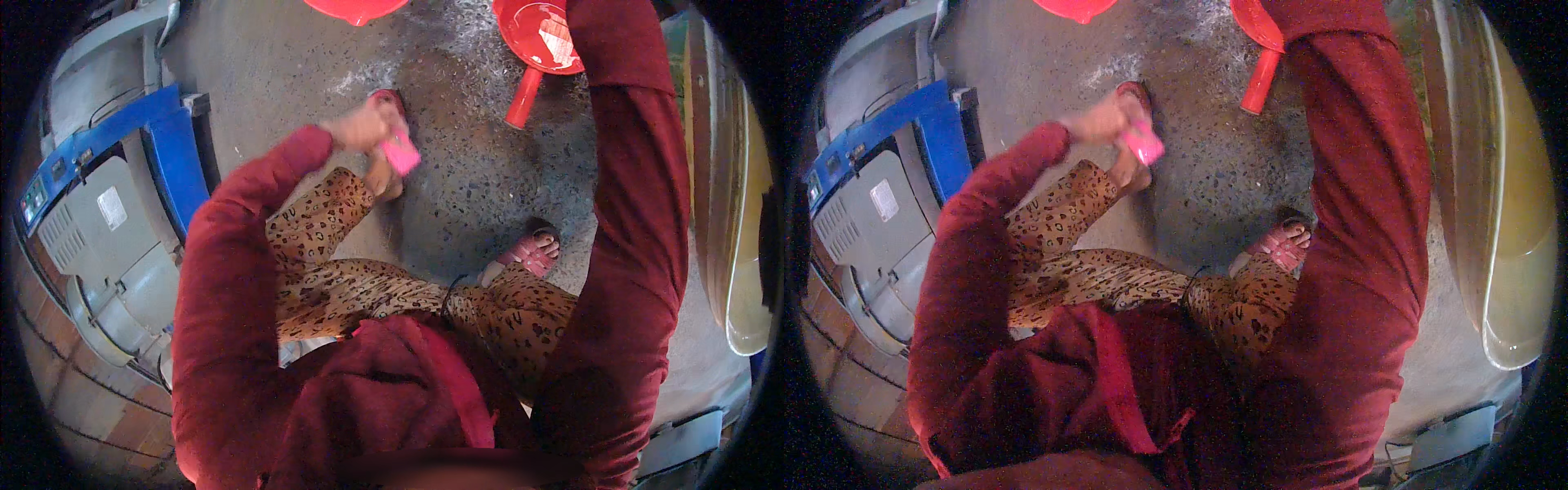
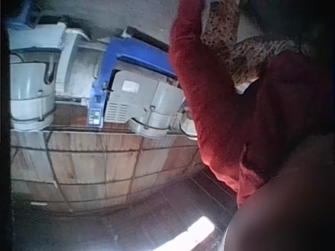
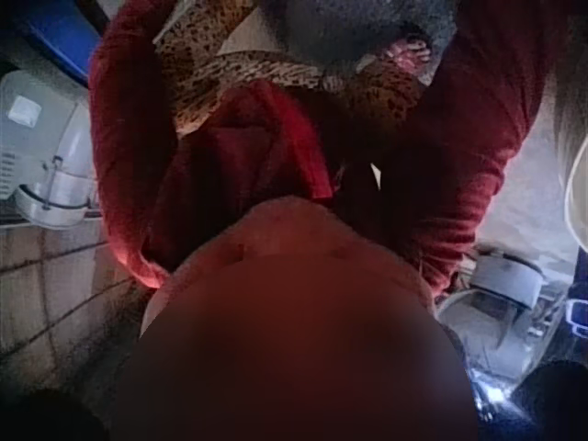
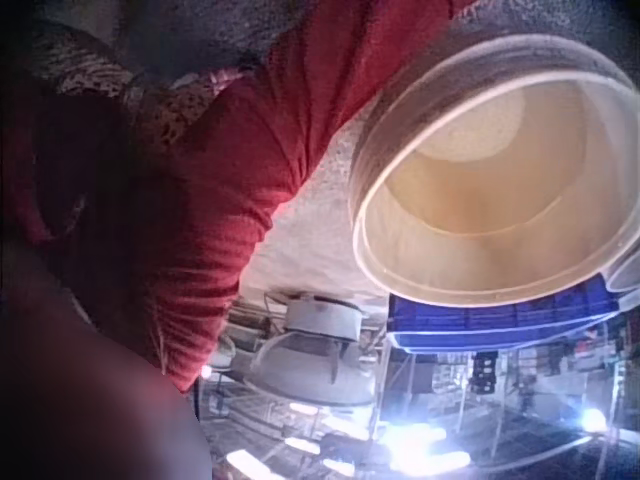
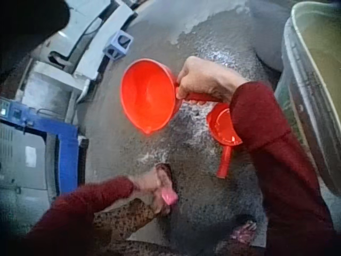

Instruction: The person scoops water from a bucket with a red scoop and pours it over their feet. They remove a sandal and scrub the bare foot with a pink sponge, repeatedly rinsing and scrubbing the foot and sandal on the floor.

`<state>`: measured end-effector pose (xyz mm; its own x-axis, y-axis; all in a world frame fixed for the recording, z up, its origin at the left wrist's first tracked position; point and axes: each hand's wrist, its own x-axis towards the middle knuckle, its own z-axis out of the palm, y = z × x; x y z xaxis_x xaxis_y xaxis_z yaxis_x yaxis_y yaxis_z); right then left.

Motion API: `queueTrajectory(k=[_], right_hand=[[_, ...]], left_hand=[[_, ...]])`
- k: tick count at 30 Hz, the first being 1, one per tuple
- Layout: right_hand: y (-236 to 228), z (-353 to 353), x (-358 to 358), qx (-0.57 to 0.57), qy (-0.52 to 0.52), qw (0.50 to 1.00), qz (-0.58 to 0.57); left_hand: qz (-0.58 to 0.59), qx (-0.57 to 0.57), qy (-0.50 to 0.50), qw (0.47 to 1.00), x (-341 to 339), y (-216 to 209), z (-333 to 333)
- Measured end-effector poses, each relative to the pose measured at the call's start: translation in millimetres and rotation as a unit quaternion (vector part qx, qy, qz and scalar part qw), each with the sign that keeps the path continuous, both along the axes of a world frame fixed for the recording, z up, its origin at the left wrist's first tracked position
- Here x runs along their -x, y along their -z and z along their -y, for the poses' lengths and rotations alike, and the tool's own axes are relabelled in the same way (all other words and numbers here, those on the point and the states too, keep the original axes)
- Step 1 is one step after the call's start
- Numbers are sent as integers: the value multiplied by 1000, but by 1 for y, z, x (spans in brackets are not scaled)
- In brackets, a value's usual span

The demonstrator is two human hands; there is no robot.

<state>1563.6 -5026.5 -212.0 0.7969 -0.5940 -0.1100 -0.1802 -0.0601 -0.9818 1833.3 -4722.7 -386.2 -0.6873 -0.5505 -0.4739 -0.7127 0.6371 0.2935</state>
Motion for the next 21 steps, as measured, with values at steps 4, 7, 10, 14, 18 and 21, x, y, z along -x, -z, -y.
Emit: queueTrajectory(k=[4, 7, 10, 14, 18, 21], right_hand=[[-5, 6, 7, 11, 22, 1000, -10], [-15, -2, 12, 71, 36, 996, -50], [-8, 6, 11, 28, 10, 1000, 7], [-4, 2, 10, 56, 18, 998, -19], [-3, 6, 4, 5, -7, 1000, -1], [-2, 2, -2, 42, 14, 998, -47]], left_hand=[[21, -113, 63, 991, 56, -34, 17], [158, -116, 125, 973, 47, -44, 97], [102, -98, 57, 988, 2, -79, 166], [-4, -169, 42, 985, 41, -34, 81], [8, -152, 103, 983, 95, -25, -7], [66, -149, 65, 985, 46, 0, 15]])
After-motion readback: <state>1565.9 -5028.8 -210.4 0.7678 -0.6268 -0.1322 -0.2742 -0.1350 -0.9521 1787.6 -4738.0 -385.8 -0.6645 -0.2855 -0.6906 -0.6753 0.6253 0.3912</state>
